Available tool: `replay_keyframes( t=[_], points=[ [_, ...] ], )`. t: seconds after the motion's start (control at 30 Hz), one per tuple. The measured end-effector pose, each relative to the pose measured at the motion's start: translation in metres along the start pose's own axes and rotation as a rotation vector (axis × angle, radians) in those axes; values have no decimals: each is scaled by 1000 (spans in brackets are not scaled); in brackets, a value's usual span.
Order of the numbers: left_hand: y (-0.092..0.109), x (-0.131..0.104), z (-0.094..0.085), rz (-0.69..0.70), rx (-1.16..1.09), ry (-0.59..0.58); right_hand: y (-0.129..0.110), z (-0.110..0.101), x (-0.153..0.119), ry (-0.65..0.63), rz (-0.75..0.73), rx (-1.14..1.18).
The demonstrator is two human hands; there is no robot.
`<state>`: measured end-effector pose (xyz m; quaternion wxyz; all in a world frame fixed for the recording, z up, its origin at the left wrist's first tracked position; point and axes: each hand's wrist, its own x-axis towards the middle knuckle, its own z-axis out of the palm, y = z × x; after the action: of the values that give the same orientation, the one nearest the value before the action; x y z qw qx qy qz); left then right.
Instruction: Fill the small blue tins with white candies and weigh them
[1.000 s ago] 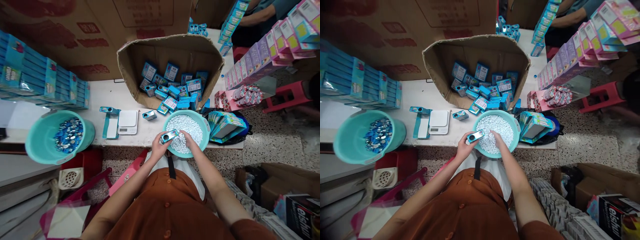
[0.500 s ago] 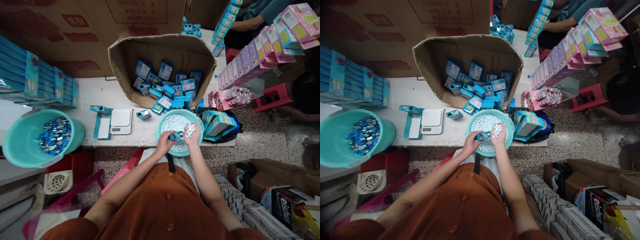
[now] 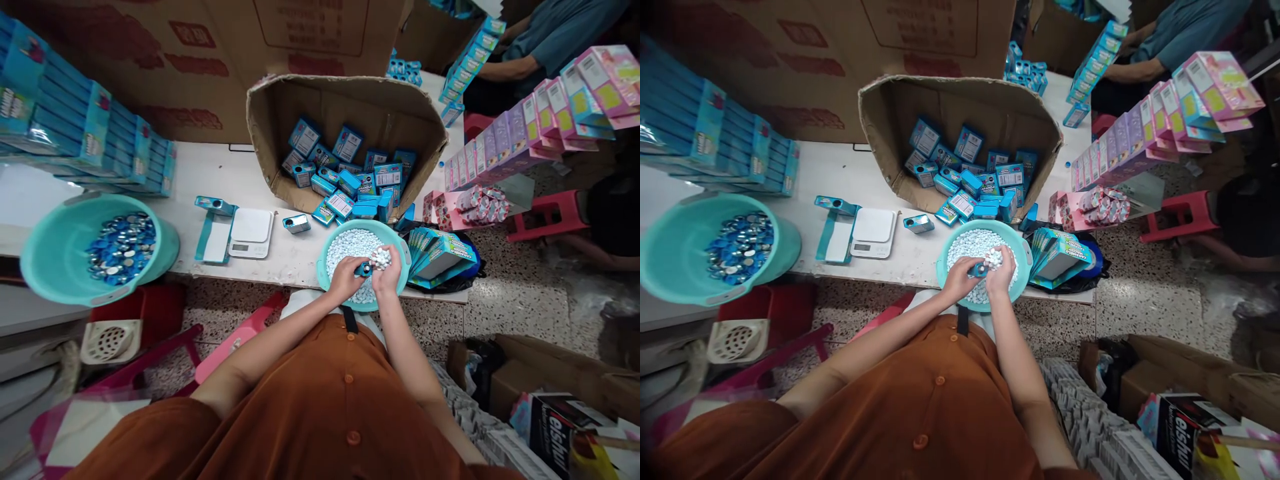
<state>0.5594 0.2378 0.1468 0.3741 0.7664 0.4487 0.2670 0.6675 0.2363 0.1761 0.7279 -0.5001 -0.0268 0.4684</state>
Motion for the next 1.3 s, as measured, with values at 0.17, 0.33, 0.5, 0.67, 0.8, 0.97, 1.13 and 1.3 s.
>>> replay_keyframes(
  t=[0.17,0.33,0.5,0.67,0.8,0.97,1.13,1.3],
  points=[
    [6,3,3,-39,-17,10,-2,2,0,-1,-162,-173],
    [10,7,1,-28,-27,4,-5,6,2,56,-195,-208],
    [9,9,1,-13,-16,8,-6,8,2,29,-108,-120],
    [11,12,4,-25,-40,32,-8,11,2,2,-179,-96],
    [14,14,5,-66,-63,43,-11,13,4,33,-187,-113],
    [17,17,6,-93,-77,33,-13,13,3,46,-186,-183],
    [18,18,8,-76,-78,38,-14,11,3,47,-213,-212],
    [18,18,8,-56,-67,50,-17,11,1,11,-157,-201]
  ],
)
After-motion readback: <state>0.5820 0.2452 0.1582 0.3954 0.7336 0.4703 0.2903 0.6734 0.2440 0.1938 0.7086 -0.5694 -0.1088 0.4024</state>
